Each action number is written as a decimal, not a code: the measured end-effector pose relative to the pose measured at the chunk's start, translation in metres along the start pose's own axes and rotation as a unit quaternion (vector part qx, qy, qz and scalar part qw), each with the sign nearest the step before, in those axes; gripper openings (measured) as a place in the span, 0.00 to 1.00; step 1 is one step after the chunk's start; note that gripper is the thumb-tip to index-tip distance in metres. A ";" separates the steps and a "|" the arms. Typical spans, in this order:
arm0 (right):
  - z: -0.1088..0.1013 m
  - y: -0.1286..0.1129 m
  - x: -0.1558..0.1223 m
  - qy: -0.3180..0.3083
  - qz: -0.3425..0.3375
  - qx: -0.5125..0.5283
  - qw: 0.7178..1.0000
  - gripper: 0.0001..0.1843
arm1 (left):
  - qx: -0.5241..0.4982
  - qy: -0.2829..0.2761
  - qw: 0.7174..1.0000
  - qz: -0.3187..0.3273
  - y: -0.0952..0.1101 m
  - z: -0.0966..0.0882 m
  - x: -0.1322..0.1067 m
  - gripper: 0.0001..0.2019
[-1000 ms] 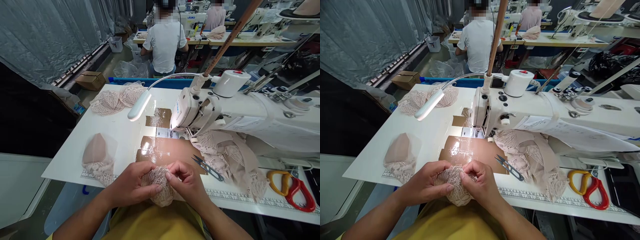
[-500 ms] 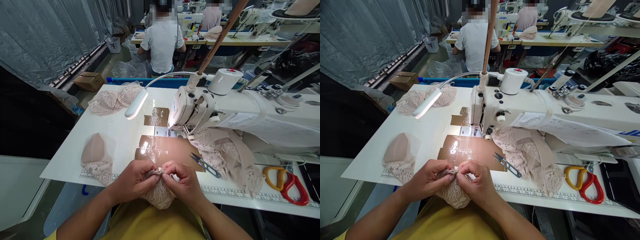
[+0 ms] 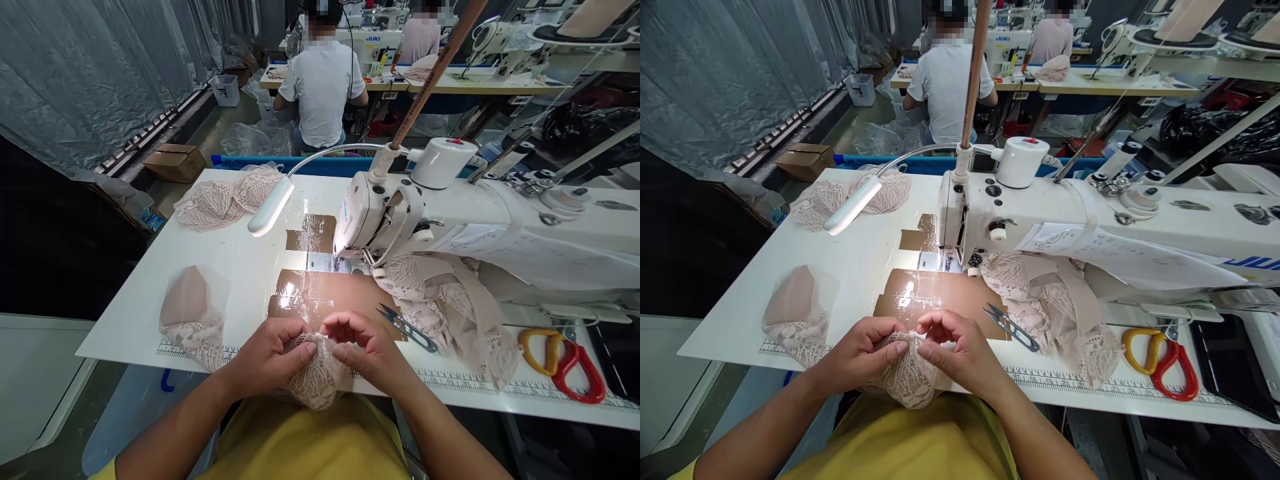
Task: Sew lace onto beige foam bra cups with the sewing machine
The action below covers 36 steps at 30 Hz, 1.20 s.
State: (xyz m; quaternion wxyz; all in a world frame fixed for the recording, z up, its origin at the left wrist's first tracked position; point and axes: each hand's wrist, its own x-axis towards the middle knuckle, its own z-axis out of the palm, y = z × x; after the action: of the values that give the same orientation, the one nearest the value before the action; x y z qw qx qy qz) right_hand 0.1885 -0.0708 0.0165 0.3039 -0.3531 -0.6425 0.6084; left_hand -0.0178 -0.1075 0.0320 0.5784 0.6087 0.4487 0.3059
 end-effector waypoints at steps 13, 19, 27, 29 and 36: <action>0.001 -0.006 0.002 0.000 0.050 -0.012 0.999 0.12 | -0.170 -0.066 0.982 -0.052 -0.009 0.000 0.010 0.16; 0.000 -0.002 0.002 0.011 0.082 0.035 0.996 0.15 | -0.241 -0.048 0.967 -0.071 -0.013 0.008 0.018 0.15; -0.014 0.002 0.005 0.045 0.088 0.070 0.993 0.15 | -0.354 0.053 0.924 -0.132 -0.010 0.007 0.022 0.15; -0.027 0.005 0.001 0.090 0.089 0.076 0.989 0.15 | -0.309 0.133 0.935 -0.116 0.000 -0.014 0.017 0.14; -0.059 0.001 -0.016 0.182 0.080 -0.034 0.980 0.13 | 0.251 0.336 0.903 0.091 0.024 -0.049 0.041 0.13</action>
State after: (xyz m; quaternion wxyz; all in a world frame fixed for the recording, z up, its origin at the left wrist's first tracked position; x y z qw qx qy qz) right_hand 0.2458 -0.0507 0.0201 0.3540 -0.5179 -0.5664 0.5345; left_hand -0.0404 -0.0478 0.0570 0.1910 0.6328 0.6211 0.4211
